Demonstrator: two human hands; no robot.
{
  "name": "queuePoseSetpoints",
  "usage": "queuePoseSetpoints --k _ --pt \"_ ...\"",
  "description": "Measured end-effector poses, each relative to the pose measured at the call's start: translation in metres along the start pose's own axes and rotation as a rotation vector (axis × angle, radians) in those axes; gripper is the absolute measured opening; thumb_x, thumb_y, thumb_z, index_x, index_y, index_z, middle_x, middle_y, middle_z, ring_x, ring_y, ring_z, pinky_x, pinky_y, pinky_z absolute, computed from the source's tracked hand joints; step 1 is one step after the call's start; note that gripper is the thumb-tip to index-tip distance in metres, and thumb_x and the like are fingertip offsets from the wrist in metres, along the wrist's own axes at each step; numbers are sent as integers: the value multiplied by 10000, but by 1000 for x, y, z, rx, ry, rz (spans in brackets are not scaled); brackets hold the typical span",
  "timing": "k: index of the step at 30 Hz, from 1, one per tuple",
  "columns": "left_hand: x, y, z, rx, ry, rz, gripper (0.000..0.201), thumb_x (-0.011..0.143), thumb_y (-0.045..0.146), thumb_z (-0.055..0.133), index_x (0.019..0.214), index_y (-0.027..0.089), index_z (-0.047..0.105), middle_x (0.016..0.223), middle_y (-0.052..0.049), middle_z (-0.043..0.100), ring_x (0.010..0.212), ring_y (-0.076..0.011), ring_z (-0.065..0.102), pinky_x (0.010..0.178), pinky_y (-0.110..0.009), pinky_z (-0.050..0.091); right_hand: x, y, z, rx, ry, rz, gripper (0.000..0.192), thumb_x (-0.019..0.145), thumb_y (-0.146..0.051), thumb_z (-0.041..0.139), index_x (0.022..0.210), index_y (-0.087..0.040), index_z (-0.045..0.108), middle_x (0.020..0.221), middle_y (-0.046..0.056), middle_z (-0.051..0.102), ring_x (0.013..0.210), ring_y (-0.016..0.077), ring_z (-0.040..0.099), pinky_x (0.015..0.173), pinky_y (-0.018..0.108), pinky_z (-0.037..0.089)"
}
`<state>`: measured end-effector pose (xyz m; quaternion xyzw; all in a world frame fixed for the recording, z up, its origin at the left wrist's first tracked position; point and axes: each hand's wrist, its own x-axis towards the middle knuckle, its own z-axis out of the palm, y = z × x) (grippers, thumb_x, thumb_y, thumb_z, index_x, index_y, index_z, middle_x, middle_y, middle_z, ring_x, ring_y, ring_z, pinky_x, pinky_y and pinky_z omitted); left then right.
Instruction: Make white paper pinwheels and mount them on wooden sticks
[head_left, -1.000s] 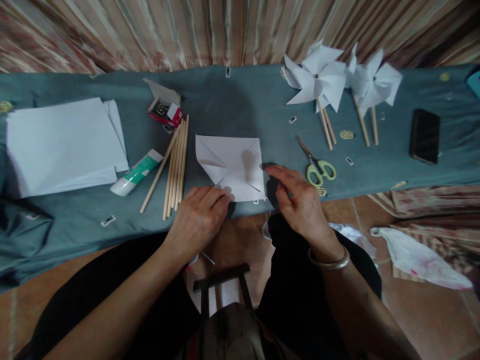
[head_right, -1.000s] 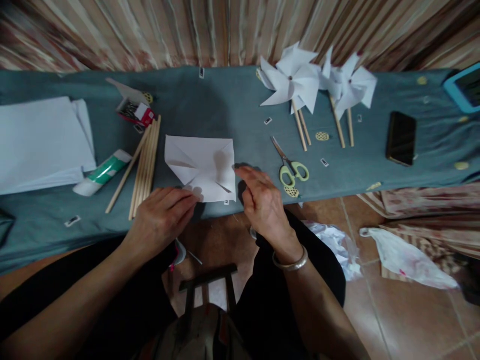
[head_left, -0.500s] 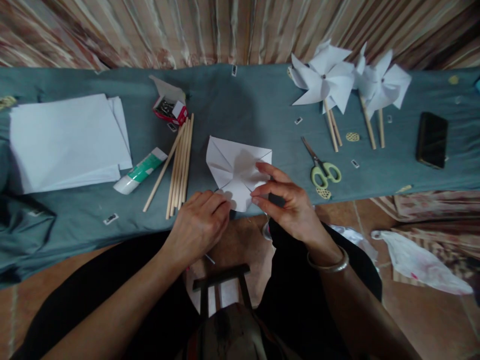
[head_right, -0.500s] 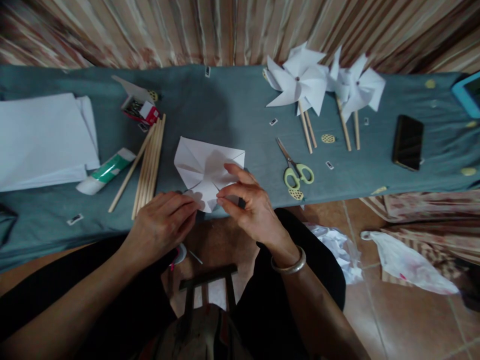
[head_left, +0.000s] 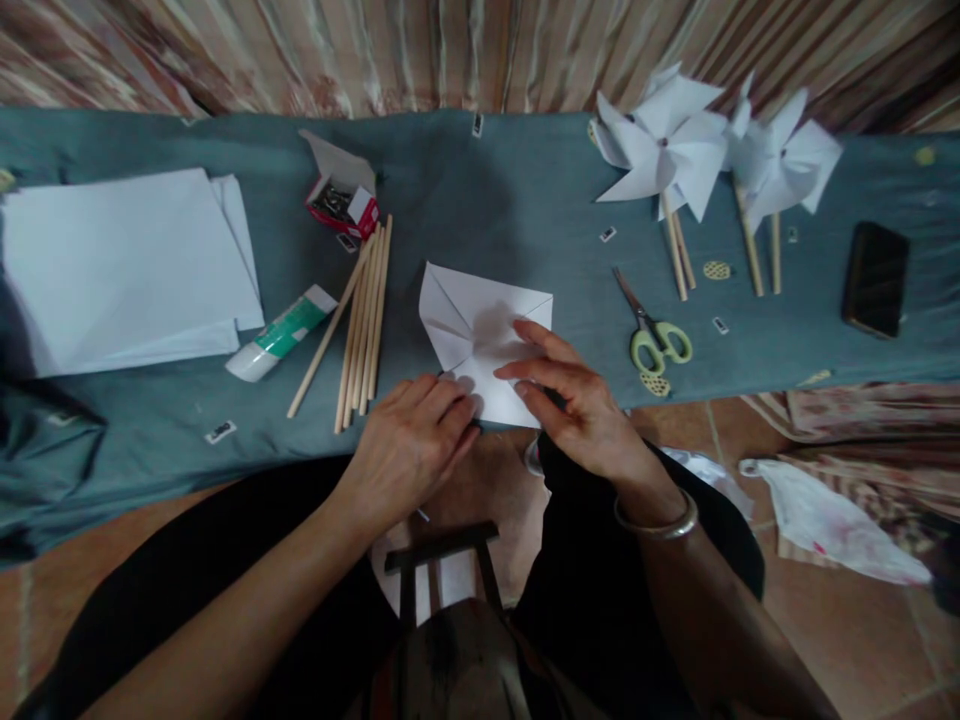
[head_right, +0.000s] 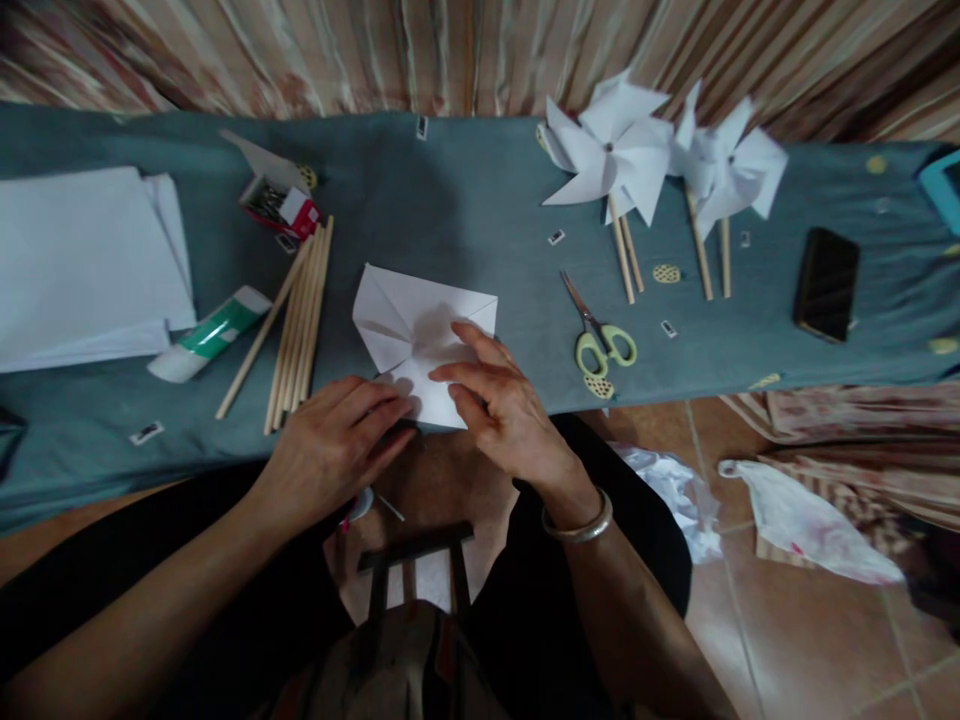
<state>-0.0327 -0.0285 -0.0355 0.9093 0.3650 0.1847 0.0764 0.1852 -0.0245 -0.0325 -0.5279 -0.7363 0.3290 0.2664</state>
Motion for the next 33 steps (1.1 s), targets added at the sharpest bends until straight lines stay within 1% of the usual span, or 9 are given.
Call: queuePoseSetpoints --k 3,8,13,16,20,22,27,31,33 --pt "1 0 1 0 11 7 156 887 191 614 999 96 666 1014 -114 694 873 -245 623 740 -378 544 -1 3 -5 -14 31 4 262 920 -175 506 1076 -276 691 1497 13 475 1403 228 422 1176 472 350" --pt "3 0 4 22 15 17 154 897 203 610 1004 111 671 1015 -103 688 853 -235 618 718 -361 544 -4 6 -10 -14 69 34 256 915 -179 508 1073 -261 692 1475 36 502 1378 234 453 1177 474 348" --pt "3 -1 6 -10 31 10 150 933 202 562 992 120 673 998 -86 686 847 -194 619 737 -321 545 -6 7 -12 18 61 36 283 909 -170 487 1073 -267 698 1474 32 508 1378 234 456 1172 488 348" --pt "3 -1 6 -17 31 10 146 931 176 559 989 107 675 995 -88 690 856 -193 625 756 -318 554 -6 7 -13 66 37 57 308 897 -155 482 1079 -268 703 1491 30 491 1390 236 443 1172 491 341" --pt "3 -1 6 -16 53 -6 137 923 161 564 960 93 677 962 -88 692 831 -194 625 736 -315 563 -6 6 -11 144 -4 105 276 867 -186 584 1089 -292 711 1505 16 472 1392 239 441 1170 478 343" --pt "3 -1 6 -18 57 -13 139 926 164 559 949 96 679 951 -86 692 816 -191 623 724 -313 564 -5 4 -8 192 -5 110 221 852 -227 650 1045 -299 728 1493 7 485 1384 240 452 1168 469 349" --pt "4 -1 4 -35 35 -20 145 931 166 548 941 103 678 966 -87 694 828 -192 628 737 -316 570 0 0 1 240 90 111 76 845 -261 687 874 -286 753 1423 -5 557 1324 240 517 1139 468 392" --pt "5 0 4 -27 23 -25 136 928 169 551 933 109 673 954 -80 694 825 -200 630 733 -326 574 6 0 9 152 201 102 30 817 -282 719 808 -264 741 1371 17 597 1302 258 530 1120 489 407" --pt "4 0 4 -15 24 -25 131 927 168 551 945 108 666 946 -81 695 815 -203 631 722 -326 573 8 1 13 94 254 96 53 798 -302 739 770 -258 728 1346 17 609 1286 268 537 1115 499 412"
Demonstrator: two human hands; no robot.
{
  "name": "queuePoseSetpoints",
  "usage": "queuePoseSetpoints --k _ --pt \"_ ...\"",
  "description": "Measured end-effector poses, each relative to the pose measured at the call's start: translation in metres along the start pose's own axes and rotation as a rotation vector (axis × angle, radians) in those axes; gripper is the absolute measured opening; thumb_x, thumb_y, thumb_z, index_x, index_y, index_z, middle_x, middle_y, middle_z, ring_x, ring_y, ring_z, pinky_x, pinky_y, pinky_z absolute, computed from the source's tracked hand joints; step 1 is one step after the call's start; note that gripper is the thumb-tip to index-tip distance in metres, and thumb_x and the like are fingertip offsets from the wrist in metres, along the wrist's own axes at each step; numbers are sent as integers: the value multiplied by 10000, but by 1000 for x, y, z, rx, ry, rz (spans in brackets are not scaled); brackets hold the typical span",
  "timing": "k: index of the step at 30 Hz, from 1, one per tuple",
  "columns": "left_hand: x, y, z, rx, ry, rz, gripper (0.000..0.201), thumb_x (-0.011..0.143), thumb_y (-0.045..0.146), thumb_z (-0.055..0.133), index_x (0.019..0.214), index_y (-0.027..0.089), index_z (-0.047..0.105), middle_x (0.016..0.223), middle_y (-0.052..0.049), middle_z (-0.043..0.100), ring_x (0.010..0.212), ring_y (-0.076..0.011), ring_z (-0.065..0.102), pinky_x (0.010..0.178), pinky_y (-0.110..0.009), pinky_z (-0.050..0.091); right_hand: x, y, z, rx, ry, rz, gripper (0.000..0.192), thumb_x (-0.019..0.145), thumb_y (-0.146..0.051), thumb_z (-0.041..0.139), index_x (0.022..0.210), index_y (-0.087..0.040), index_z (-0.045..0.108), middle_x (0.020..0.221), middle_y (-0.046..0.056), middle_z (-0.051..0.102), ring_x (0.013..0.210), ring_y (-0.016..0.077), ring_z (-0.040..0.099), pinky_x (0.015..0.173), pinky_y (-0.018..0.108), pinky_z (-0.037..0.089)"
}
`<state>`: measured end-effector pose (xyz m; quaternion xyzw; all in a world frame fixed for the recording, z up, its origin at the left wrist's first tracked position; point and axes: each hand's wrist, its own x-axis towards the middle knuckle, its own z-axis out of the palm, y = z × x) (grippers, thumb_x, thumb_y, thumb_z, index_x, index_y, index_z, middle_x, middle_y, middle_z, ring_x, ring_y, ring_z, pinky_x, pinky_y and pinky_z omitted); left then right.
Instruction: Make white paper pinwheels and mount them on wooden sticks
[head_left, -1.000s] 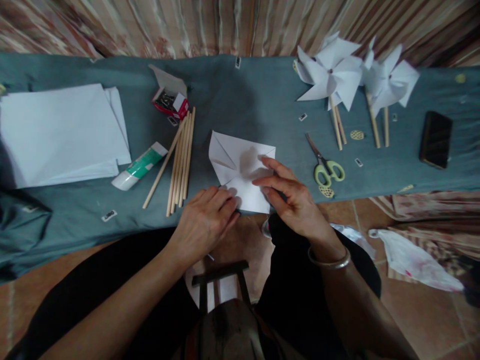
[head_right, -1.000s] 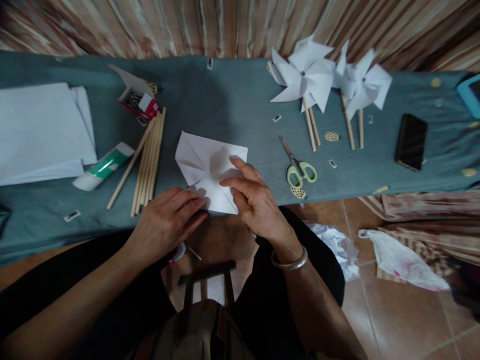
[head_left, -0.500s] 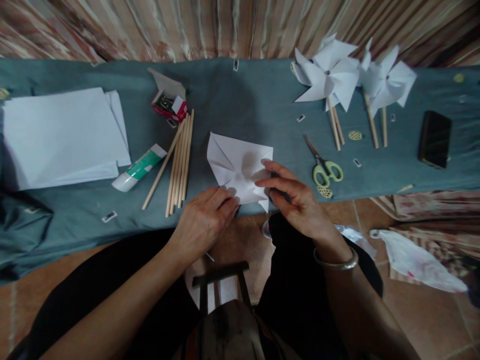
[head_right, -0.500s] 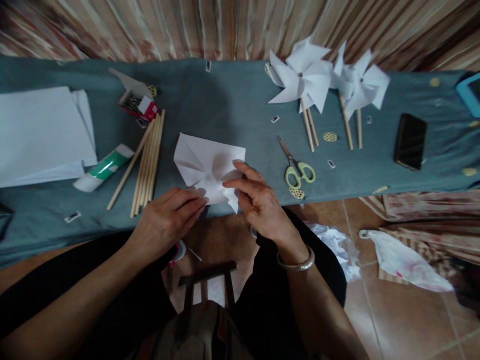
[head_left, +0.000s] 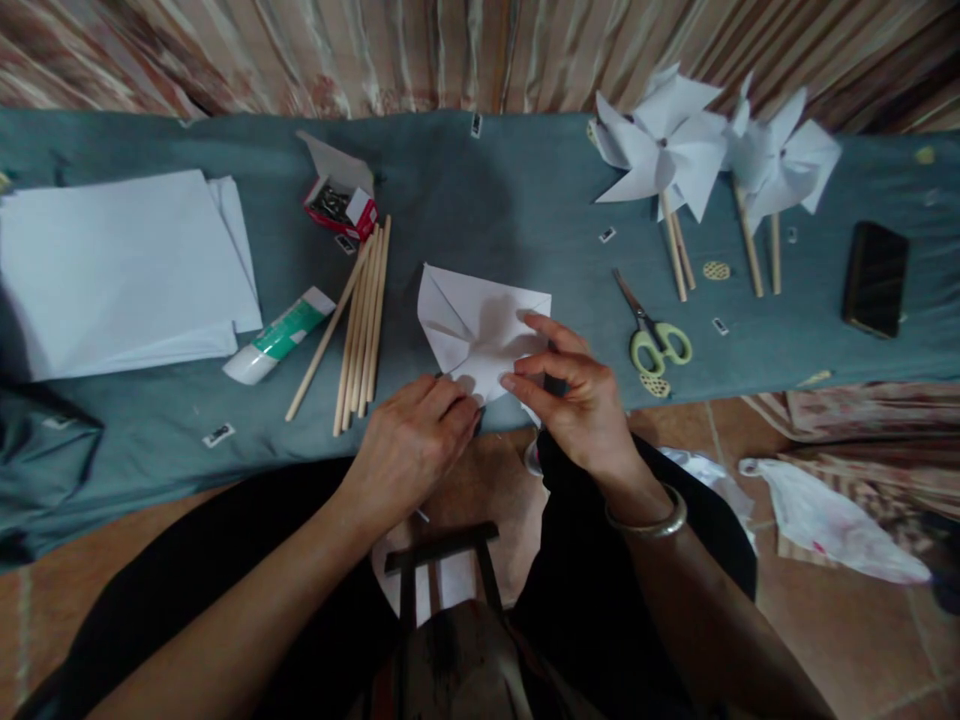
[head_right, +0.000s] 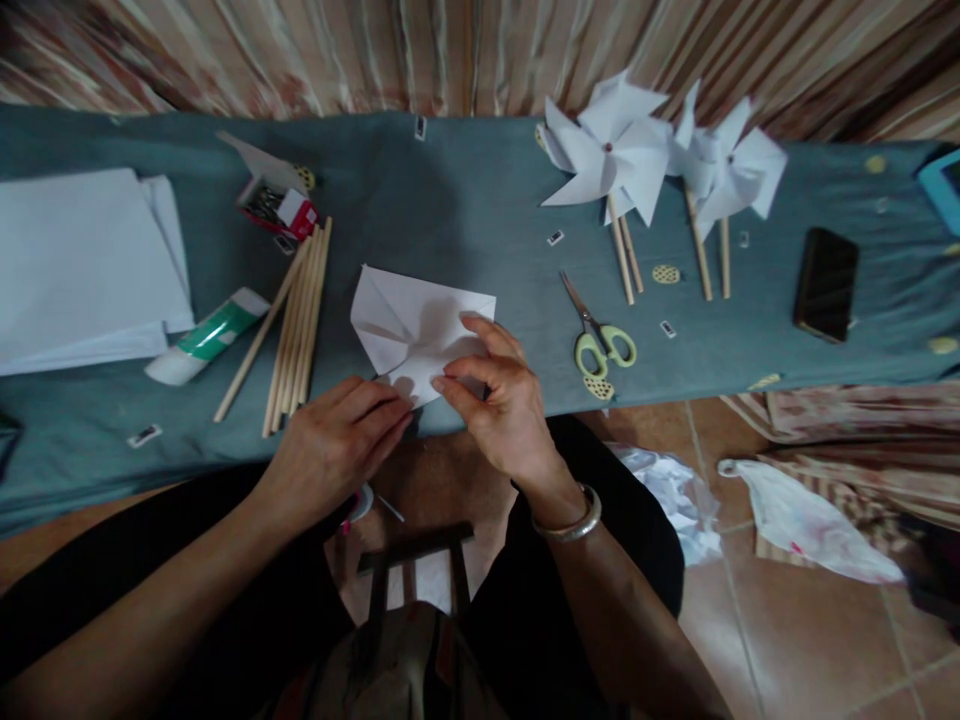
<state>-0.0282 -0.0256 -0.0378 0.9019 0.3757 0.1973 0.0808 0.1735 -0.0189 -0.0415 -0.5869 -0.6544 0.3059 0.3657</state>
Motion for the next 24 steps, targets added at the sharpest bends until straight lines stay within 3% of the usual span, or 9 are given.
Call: queuePoseSetpoints --k 7,12,24 --pt "-3 0 1 -21 20 -24 287 946 154 513 1222 91 563 949 -89 687 819 -197 630 735 -322 566 4 -1 13 -150 57 -67 70 856 -274 651 818 -248 704 1372 13 561 1352 278 452 1167 497 356" --pt "-2 -1 1 -51 -13 -2 258 919 123 547 1165 71 605 971 -102 680 854 -207 625 769 -328 568 5 -4 18 -179 21 -43 83 870 -298 623 839 -272 696 1420 -2 507 1399 292 386 1200 516 301" --pt "-1 0 2 -20 -11 -21 210 924 123 540 1104 68 632 931 -93 683 838 -204 636 761 -325 573 7 -1 25 -232 29 -73 101 889 -338 605 903 -291 694 1424 -9 502 1412 306 371 1199 548 308"
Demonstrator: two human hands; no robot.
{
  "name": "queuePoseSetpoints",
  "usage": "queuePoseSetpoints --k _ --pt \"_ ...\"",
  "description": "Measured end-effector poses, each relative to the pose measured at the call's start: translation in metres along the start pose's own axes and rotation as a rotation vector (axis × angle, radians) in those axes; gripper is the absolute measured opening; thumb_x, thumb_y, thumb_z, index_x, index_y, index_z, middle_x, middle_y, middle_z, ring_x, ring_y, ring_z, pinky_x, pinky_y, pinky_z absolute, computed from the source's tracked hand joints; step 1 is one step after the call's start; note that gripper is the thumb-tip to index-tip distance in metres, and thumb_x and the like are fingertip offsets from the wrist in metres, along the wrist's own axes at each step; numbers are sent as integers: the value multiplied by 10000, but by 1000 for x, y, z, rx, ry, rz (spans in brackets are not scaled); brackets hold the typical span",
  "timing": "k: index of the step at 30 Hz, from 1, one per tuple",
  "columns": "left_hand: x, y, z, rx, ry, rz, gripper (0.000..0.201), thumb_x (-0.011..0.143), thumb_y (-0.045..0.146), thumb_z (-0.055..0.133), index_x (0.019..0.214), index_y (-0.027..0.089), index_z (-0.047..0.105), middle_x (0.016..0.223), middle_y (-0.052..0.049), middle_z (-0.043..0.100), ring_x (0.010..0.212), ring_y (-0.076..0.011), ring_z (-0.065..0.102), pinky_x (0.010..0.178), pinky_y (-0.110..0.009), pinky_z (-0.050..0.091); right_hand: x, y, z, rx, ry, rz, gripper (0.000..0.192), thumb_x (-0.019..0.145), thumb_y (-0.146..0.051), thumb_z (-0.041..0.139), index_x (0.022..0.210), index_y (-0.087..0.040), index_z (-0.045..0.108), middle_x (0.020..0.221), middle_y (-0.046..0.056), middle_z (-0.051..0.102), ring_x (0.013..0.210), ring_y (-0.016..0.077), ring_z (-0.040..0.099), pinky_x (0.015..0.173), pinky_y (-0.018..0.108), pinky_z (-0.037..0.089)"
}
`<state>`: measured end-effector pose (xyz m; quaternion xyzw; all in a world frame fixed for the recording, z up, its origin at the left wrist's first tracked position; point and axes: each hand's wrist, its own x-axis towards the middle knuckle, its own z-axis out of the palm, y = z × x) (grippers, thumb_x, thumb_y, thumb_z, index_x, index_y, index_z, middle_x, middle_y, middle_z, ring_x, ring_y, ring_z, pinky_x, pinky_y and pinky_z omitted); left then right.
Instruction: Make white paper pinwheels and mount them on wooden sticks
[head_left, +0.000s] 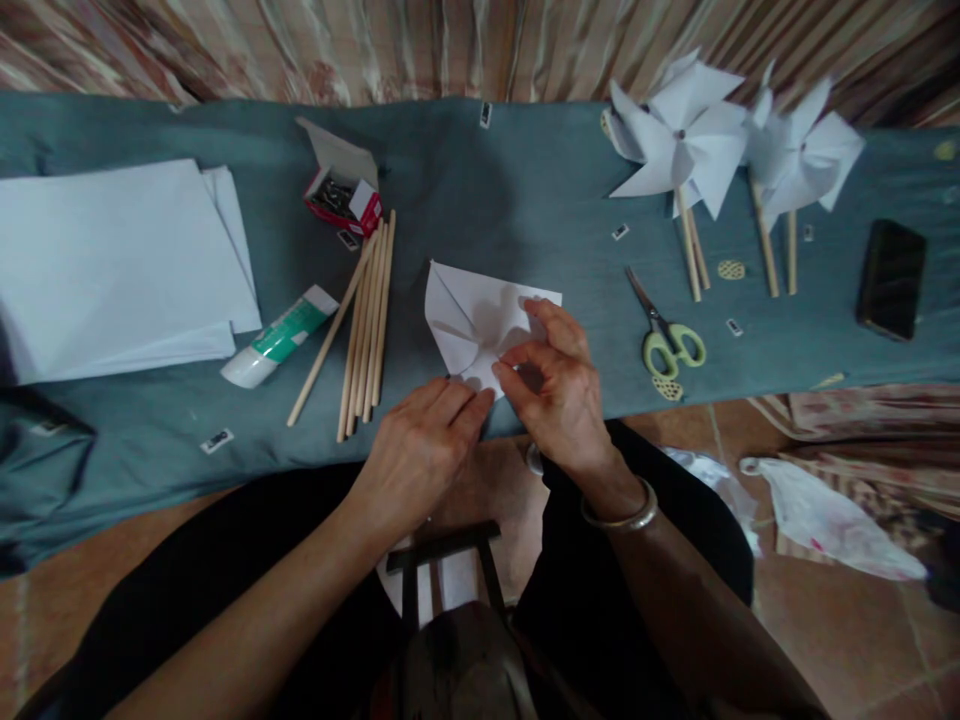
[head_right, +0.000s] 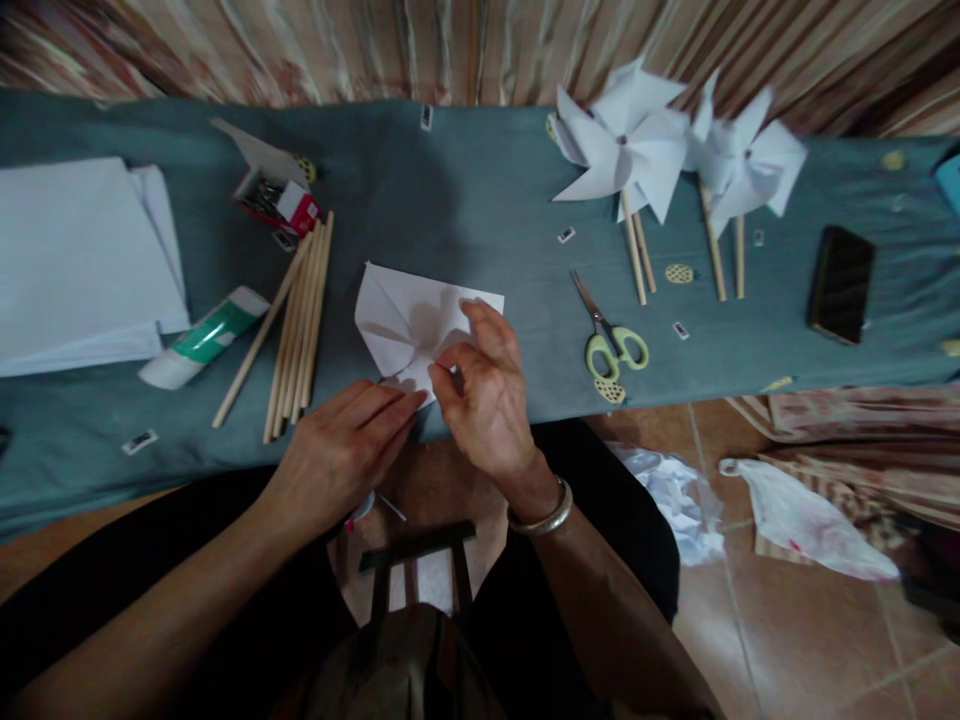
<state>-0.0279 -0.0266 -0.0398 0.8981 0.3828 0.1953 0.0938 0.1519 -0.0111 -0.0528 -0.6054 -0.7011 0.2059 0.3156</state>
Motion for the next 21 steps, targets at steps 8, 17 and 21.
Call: queuePoseSetpoints --k 8,17,21 --pt "0 -1 0 -9 -5 -3 214 928 118 525 1108 65 626 913 -92 676 830 -201 627 750 -328 574 0 1 2 49 5 34 79 874 -337 628 881 -289 690 1440 -19 484 1429 317 339 1222 561 239" --pt "2 0 1 0 3 -15 198 954 141 478 1071 86 629 896 -85 672 823 -193 635 733 -319 571 -1 0 3 18 51 10 59 864 -314 645 824 -277 666 1409 -6 513 1396 291 394 1202 546 291" --pt "2 0 3 1 14 -12 208 958 131 450 1047 87 632 895 -94 673 793 -194 632 703 -322 574 0 0 3 29 55 23 70 866 -320 640 817 -276 661 1413 -4 518 1394 296 397 1196 555 288"
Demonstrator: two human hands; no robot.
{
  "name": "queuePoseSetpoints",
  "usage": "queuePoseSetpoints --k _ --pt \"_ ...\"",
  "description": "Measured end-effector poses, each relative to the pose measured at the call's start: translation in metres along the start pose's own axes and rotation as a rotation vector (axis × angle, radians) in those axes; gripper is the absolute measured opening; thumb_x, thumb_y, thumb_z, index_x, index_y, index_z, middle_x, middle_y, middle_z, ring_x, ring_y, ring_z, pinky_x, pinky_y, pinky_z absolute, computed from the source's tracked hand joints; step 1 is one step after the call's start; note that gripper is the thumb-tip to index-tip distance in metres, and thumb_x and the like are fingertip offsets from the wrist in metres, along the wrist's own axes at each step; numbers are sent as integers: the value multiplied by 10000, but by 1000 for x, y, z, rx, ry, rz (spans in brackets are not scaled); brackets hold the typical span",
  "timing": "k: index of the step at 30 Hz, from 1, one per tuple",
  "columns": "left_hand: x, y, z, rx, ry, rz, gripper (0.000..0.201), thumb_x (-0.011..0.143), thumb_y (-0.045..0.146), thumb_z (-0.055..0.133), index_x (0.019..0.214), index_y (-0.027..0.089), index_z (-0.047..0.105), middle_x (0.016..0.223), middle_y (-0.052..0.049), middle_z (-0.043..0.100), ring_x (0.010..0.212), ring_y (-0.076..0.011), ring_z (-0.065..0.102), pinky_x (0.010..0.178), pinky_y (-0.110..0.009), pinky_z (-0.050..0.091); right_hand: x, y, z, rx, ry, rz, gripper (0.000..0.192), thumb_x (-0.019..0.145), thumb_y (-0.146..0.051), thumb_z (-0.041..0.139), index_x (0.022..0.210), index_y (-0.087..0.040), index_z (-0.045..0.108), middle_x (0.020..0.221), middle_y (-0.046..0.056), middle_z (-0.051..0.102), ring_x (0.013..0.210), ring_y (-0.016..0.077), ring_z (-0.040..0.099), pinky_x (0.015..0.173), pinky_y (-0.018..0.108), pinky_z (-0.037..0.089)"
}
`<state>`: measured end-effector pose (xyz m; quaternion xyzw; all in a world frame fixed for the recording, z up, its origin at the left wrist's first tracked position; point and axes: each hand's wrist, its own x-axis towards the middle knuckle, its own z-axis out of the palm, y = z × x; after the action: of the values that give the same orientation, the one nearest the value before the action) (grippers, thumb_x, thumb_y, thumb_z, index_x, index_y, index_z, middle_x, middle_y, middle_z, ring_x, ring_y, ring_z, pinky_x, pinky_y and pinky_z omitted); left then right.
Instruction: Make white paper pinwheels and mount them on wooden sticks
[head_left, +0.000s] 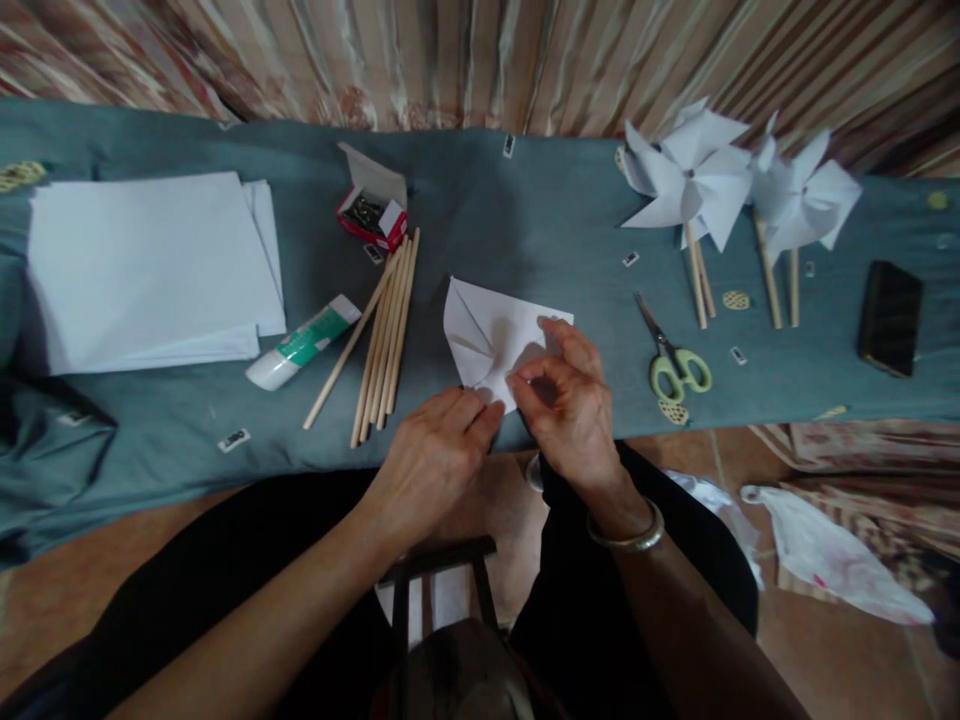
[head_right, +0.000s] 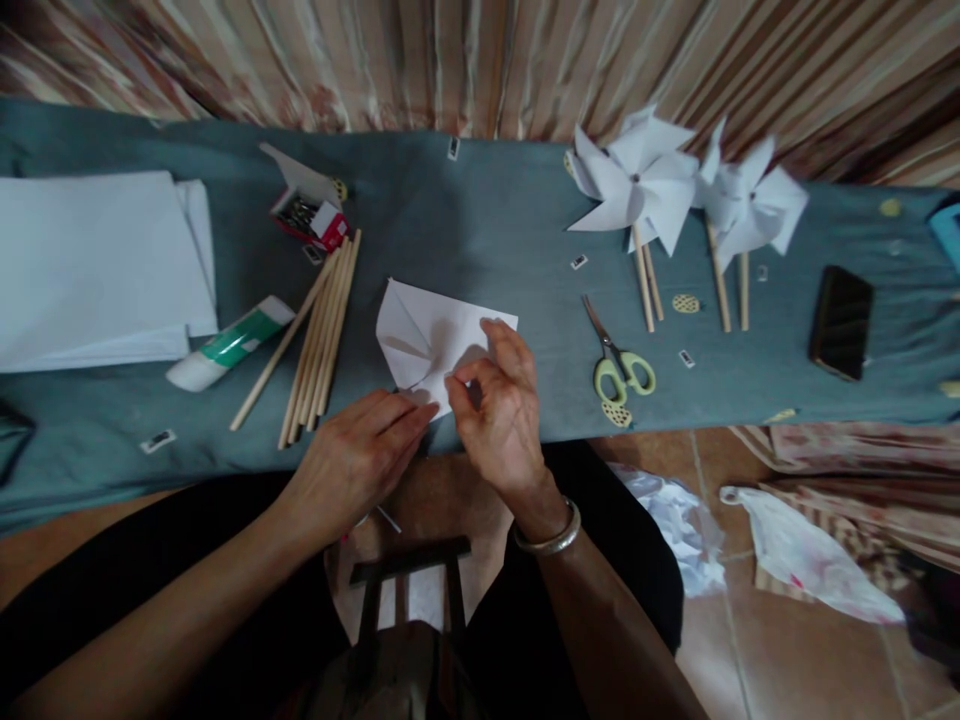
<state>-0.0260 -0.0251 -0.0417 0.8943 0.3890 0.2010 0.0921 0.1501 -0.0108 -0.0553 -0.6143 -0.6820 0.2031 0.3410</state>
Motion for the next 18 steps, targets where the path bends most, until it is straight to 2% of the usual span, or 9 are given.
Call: queuePoseSetpoints --k 10,18 --pt "0 0 1 -30 -1 -21 188 946 118 472 1032 87 636 920 -95 683 800 -194 644 729 -323 580 0 -5 -2 36 -44 57 73 866 -318 628 801 -296 650 1424 -6 515 1419 287 356 1203 587 246" --pt "-1 3 1 -51 -11 -45 187 948 104 451 988 89 633 915 -95 675 799 -194 633 724 -328 584 -2 -6 0 -27 -4 -28 41 870 -306 641 850 -279 664 1392 13 543 1370 280 425 1184 563 318"
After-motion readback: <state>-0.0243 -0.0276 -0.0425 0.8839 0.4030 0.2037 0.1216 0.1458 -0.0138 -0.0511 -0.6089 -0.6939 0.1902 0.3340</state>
